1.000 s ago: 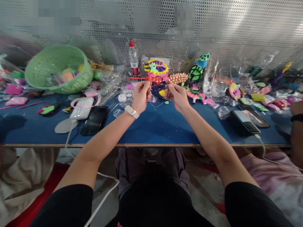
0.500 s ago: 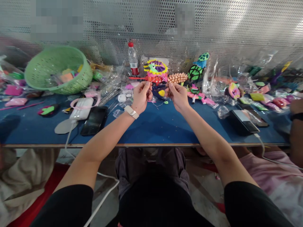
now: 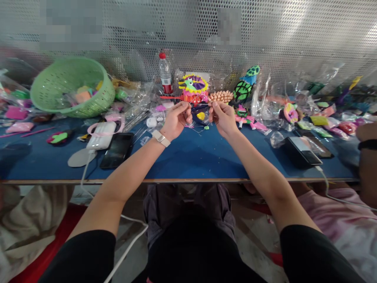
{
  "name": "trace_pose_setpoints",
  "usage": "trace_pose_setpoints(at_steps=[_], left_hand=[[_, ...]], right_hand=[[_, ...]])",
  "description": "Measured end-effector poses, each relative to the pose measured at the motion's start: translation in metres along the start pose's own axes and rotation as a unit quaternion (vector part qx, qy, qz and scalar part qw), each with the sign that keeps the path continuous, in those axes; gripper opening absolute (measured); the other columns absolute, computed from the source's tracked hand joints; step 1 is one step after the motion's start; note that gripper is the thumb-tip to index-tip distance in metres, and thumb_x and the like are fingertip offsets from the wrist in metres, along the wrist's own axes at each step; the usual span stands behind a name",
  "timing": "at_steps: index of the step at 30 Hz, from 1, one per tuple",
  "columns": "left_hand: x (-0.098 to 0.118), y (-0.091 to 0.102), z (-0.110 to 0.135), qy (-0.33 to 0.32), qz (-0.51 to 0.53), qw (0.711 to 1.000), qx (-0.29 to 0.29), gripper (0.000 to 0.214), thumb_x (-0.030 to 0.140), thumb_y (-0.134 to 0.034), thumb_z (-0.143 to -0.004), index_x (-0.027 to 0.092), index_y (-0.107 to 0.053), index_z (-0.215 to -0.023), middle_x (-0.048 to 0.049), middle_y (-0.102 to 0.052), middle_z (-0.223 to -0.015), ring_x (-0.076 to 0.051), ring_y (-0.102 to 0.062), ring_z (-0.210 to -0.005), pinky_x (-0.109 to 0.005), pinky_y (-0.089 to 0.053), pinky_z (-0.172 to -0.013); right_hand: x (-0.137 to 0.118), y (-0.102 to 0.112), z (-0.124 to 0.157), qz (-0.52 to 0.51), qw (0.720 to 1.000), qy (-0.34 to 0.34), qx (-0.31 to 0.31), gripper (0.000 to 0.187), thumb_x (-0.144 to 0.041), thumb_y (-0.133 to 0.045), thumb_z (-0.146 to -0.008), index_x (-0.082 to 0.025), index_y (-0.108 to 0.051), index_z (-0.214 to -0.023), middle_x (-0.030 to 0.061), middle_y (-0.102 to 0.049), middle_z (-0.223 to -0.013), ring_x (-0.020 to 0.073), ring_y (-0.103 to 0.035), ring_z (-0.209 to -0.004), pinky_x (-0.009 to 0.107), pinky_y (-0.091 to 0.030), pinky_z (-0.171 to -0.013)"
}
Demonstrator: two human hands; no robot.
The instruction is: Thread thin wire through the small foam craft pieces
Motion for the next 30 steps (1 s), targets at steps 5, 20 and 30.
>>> trace_pose_setpoints(at_steps=[5,20,30], left_hand=[[-0.004,0.012,-0.002,-0.093,-0.110,0.987,0.078,0.039,0.060,-0.081,-0.098,0.024,-0.066,-0.099,-0.0011,-0.068,-0.086,-0.013,-0.070,-0.066,-0.028,-0.057,-0.061],[0.033,0.015,0.015,-0.370,-0.530,0.756,0.106,0.016,0.032,-0.063,-0.113,0.023,-0.074,-0.105,-0.0082,-0.075,-0.106,-0.025,-0.074,-0.103,-0.045,-0.062,-0.096],[0.032,0.014,0.013,-0.326,-0.504,0.793,0.106,0.013,0.029,-0.067,-0.109,0.022,-0.077,-0.113,-0.0066,-0.080,-0.106,-0.022,-0.077,-0.093,-0.039,-0.063,-0.091]], right_hand=[[-0.008,-0.001,0.006,0.037,0.998,0.036,0.036,0.060,-0.087,-0.066,-0.094,-0.029,-0.076,-0.102,0.0036,-0.074,-0.088,0.0181,-0.072,-0.070,0.035,-0.060,-0.062],[-0.005,-0.013,0.015,-0.016,0.998,0.046,0.043,0.057,-0.083,-0.075,-0.093,-0.027,-0.081,-0.102,0.0022,-0.078,-0.085,0.0152,-0.075,-0.065,0.031,-0.061,-0.058],[-0.011,-0.014,0.019,0.011,0.995,0.073,0.062,0.062,-0.087,-0.071,-0.091,-0.026,-0.081,-0.100,0.0018,-0.079,-0.085,0.0148,-0.075,-0.063,0.032,-0.065,-0.060]])
Point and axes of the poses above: each hand's wrist, its own z-axis away from the middle knuckle, its own y-axis out of the back of the hand, x = y × z, the point moved 7 cm from there along -z, towards the middle knuckle
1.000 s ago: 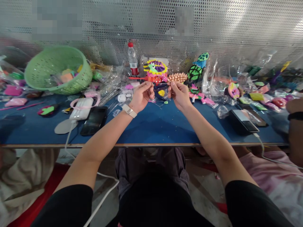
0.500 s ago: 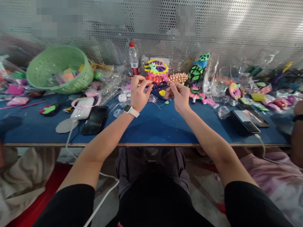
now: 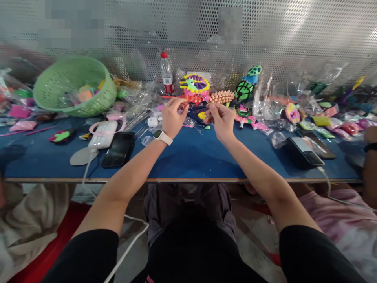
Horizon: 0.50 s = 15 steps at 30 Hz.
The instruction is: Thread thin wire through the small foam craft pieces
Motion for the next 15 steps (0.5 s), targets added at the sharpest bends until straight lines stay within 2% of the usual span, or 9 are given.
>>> trace_pose_setpoints(at_steps=[8,15], left_hand=[[0.0030,-0.0015,0.0003,0.006,0.001,1.000,-0.018,0.016,0.029,-0.062,-0.110,0.021,-0.075,-0.110,-0.0086,-0.080,-0.108,-0.024,-0.077,-0.097,-0.040,-0.064,-0.091],[-0.0051,-0.0089,-0.0009,0.035,0.068,0.996,-0.036,0.027,0.046,-0.060,-0.113,0.022,-0.072,-0.109,-0.0100,-0.081,-0.108,-0.024,-0.078,-0.098,-0.040,-0.064,-0.091]], right_hand=[[0.0057,0.0016,-0.0014,0.008,1.000,-0.010,-0.007,0.058,-0.082,-0.070,-0.096,-0.027,-0.082,-0.107,0.0021,-0.078,-0.087,0.0162,-0.078,-0.071,0.032,-0.065,-0.062],[0.0052,0.0042,-0.0053,-0.010,1.000,-0.018,-0.007,0.059,-0.084,-0.074,-0.091,-0.027,-0.081,-0.102,0.0011,-0.077,-0.082,0.0152,-0.074,-0.064,0.032,-0.064,-0.059]])
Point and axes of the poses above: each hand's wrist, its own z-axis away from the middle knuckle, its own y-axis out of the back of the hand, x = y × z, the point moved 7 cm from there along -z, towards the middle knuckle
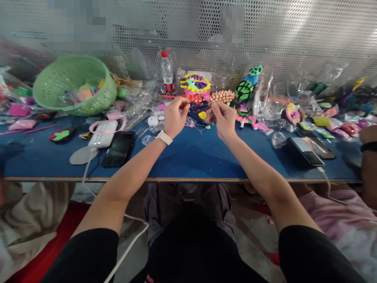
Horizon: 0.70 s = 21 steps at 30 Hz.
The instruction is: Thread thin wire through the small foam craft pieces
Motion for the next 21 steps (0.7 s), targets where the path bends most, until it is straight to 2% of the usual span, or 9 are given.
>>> trace_pose_setpoints(at_steps=[2,5,11,15,21], left_hand=[[-0.007,-0.004,-0.001,0.020,0.038,0.999,-0.018,0.028,0.048,-0.061,-0.112,0.022,-0.071,-0.109,-0.0094,-0.081,-0.106,-0.022,-0.078,-0.095,-0.037,-0.064,-0.088],[-0.014,-0.007,-0.003,0.037,0.068,0.996,-0.032,0.022,0.043,-0.065,-0.110,0.022,-0.071,-0.107,-0.0085,-0.081,-0.103,-0.021,-0.077,-0.091,-0.036,-0.064,-0.085],[-0.005,-0.002,-0.002,0.039,0.055,0.997,-0.024,0.014,0.034,-0.066,-0.107,0.022,-0.074,-0.106,-0.0078,-0.083,-0.106,-0.022,-0.078,-0.095,-0.038,-0.064,-0.089],[-0.007,-0.005,-0.001,0.069,0.100,0.992,-0.023,0.020,0.041,-0.069,-0.107,0.022,-0.076,-0.104,-0.0093,-0.083,-0.105,-0.023,-0.079,-0.094,-0.040,-0.065,-0.089],[-0.032,-0.021,0.003,0.160,0.178,0.970,-0.032,0.039,0.060,-0.072,-0.107,0.023,-0.077,-0.098,-0.0084,-0.083,-0.092,-0.020,-0.081,-0.086,-0.037,-0.067,-0.080]], right_hand=[[0.000,0.001,-0.001,-0.014,1.000,-0.002,0.003,0.058,-0.083,-0.076,-0.090,-0.027,-0.081,-0.101,0.0010,-0.077,-0.082,0.0149,-0.073,-0.063,0.032,-0.063,-0.059],[0.003,0.003,-0.003,-0.019,1.000,-0.014,0.007,0.056,-0.082,-0.077,-0.090,-0.026,-0.081,-0.101,0.0013,-0.077,-0.083,0.0147,-0.073,-0.063,0.031,-0.063,-0.058],[0.013,0.006,-0.006,-0.003,0.999,-0.038,-0.004,0.055,-0.079,-0.074,-0.095,-0.026,-0.080,-0.105,0.0023,-0.078,-0.086,0.0144,-0.074,-0.066,0.029,-0.060,-0.057],[0.013,0.010,-0.009,-0.004,0.999,-0.037,0.003,0.055,-0.080,-0.075,-0.094,-0.026,-0.080,-0.105,0.0023,-0.079,-0.086,0.0149,-0.075,-0.065,0.029,-0.061,-0.056],[0.003,0.007,-0.006,0.024,0.999,-0.020,-0.006,0.059,-0.084,-0.075,-0.091,-0.027,-0.079,-0.104,0.0020,-0.079,-0.084,0.0162,-0.077,-0.066,0.031,-0.063,-0.058]])
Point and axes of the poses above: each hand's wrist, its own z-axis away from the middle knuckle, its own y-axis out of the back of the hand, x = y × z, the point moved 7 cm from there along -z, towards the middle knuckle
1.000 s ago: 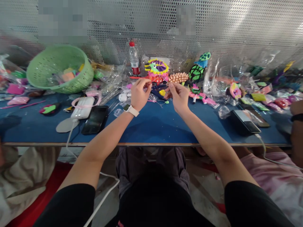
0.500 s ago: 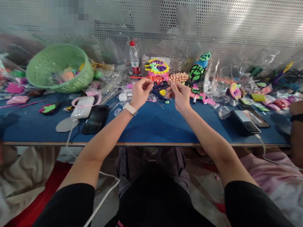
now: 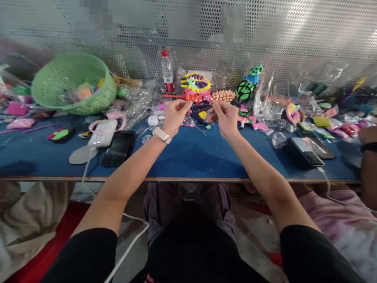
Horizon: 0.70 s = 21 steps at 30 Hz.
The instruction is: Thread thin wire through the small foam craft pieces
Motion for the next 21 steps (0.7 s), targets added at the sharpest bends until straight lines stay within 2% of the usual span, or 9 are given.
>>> trace_pose_setpoints(at_steps=[6,12,16,21], left_hand=[[-0.0092,-0.0046,0.0022,0.040,0.048,0.998,0.002,0.030,0.050,-0.087,-0.098,0.022,-0.079,-0.093,-0.0083,-0.084,-0.092,-0.020,-0.081,-0.085,-0.038,-0.070,-0.080],[-0.0063,-0.0030,0.0014,0.033,0.040,0.999,-0.014,0.020,0.037,-0.088,-0.098,0.020,-0.079,-0.092,-0.0088,-0.085,-0.091,-0.020,-0.082,-0.086,-0.038,-0.070,-0.083],[-0.0067,-0.0038,0.0018,0.028,0.039,0.999,-0.022,0.019,0.035,-0.088,-0.098,0.021,-0.078,-0.091,-0.0077,-0.084,-0.090,-0.020,-0.083,-0.085,-0.039,-0.071,-0.083],[-0.0082,-0.0038,0.0021,0.028,0.045,0.998,-0.019,0.016,0.034,-0.088,-0.098,0.022,-0.079,-0.090,-0.0078,-0.084,-0.089,-0.021,-0.083,-0.084,-0.041,-0.072,-0.082]], right_hand=[[-0.0038,-0.0034,0.0037,0.005,1.000,0.014,-0.017,0.059,-0.084,-0.074,-0.092,-0.027,-0.080,-0.104,0.0019,-0.078,-0.083,0.0169,-0.078,-0.068,0.032,-0.065,-0.060],[-0.0032,-0.0038,0.0031,-0.004,1.000,0.014,-0.018,0.058,-0.082,-0.076,-0.091,-0.026,-0.081,-0.104,0.0019,-0.078,-0.083,0.0161,-0.077,-0.064,0.031,-0.064,-0.057],[-0.0013,-0.0032,0.0032,0.002,1.000,-0.003,-0.004,0.059,-0.083,-0.076,-0.090,-0.026,-0.080,-0.103,0.0015,-0.078,-0.082,0.0158,-0.077,-0.063,0.031,-0.064,-0.057],[-0.0045,-0.0048,0.0043,0.010,1.000,0.012,-0.016,0.057,-0.081,-0.074,-0.092,-0.026,-0.079,-0.104,0.0024,-0.078,-0.084,0.0160,-0.077,-0.064,0.030,-0.064,-0.056]])
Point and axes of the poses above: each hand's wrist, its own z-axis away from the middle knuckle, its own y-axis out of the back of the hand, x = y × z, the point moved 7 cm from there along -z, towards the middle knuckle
